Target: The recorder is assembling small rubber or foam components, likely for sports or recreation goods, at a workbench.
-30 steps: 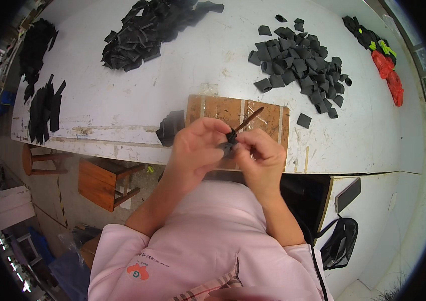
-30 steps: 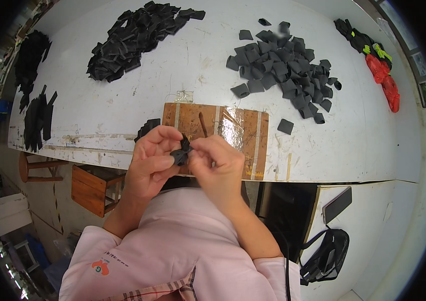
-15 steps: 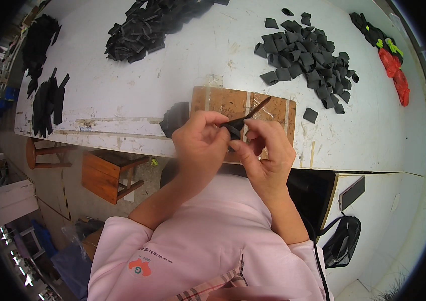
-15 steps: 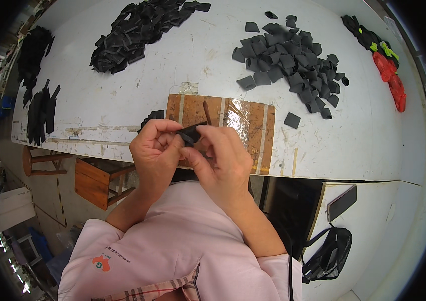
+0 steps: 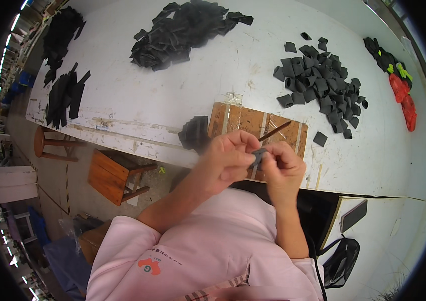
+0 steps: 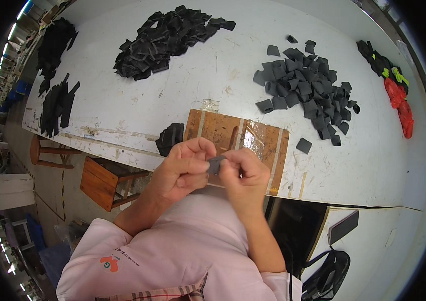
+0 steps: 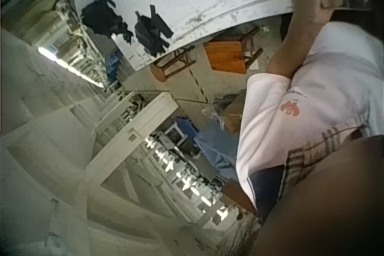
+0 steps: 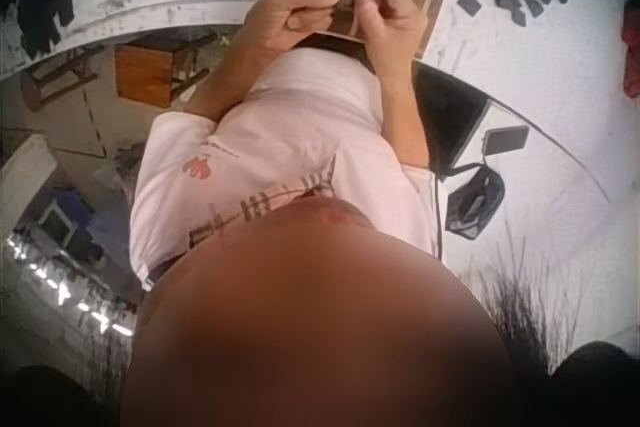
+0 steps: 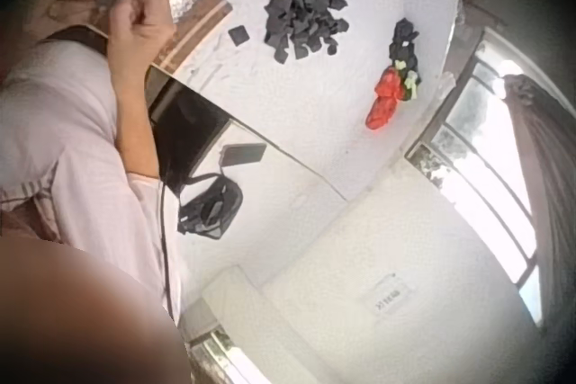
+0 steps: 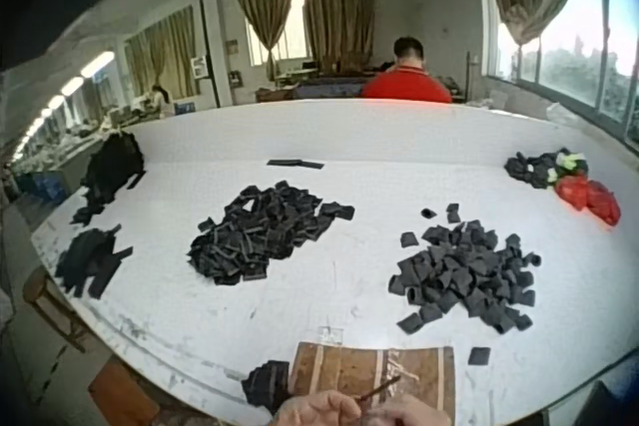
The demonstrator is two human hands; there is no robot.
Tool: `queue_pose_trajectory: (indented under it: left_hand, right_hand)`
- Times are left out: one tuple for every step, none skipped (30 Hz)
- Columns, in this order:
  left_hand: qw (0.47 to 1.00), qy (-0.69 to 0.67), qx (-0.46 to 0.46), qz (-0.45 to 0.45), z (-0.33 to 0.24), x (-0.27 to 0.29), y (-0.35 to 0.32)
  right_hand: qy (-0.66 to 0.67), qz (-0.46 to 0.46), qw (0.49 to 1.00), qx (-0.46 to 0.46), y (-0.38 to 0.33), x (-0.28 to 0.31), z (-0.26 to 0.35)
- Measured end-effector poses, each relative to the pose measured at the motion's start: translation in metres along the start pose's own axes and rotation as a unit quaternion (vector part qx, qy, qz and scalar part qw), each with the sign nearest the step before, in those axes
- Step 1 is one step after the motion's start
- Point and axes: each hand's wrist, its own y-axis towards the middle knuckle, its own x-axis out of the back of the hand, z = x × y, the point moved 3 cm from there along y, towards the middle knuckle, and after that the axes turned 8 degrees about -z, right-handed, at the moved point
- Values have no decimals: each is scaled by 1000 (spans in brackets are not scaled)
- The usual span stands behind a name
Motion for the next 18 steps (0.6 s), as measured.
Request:
queue_pose_trajectory:
  left_hand:
    - [994, 100, -36, -10, -1, -3, -1]
    - [994, 100, -33, -7, 4, -5, -1]
    - [938, 281, -187, -74, 2, -6, -3]
    - [823, 445, -328, -132, -1, -11, -6]
    - [825, 445, -324, -126, 2, -11, -4]
    - [823, 442, -330, -134, 4, -10, -2]
    - [820, 437, -339, -146, 5, -8, 0]
    - [817, 432, -348, -159, 6, -6, 1]
    - [813, 427, -357, -171, 7, -4, 3]
    - [809, 423, -367, -180, 7, -4, 3]
    - [896, 344, -229, -161, 1, -6, 6]
    - [897, 344, -229, -157, -8, -4, 8]
    - [982, 145, -117, -24, -10, -6, 11]
    - [992, -67, 5, 109, -11, -15, 12]
    - [983, -108, 63, 137, -15, -30, 10]
    - [983, -109, 63, 136, -19, -39, 10]
    - [982, -117, 63, 133, -23, -44, 11]
    - [982, -126, 63, 130, -27, -46, 14]
  right_hand:
    - [157, 30, 972, -170, 0, 2, -6]
    - [306, 58, 891, -331, -3, 1, -12]
    - [404, 87, 823, -389, -6, -1, -19]
    - [402, 81, 825, -390, -6, -1, -19]
    - [497, 106, 757, -411, -7, -6, -16]
    - [585, 129, 678, -425, -6, -9, -12]
    - [605, 164, 662, -411, -2, -9, -8]
    - [603, 162, 664, -411, 0, -7, -6]
    - [471, 176, 774, -385, 2, -3, -6]
    - [324, 182, 862, -345, 5, 2, -5]
    - [270, 196, 898, -285, 9, 6, -2]
    - [269, 193, 900, -284, 14, 9, 3]
    - [260, 185, 910, -264, 23, 12, 12]
    - [251, 180, 919, -246, 32, 15, 20]
    - [278, 169, 923, -204, 44, 17, 30]
    - [278, 169, 923, -205, 53, 19, 32]
    - [285, 198, 914, -209, 63, 17, 31]
    - [293, 227, 904, -213, 70, 15, 29]
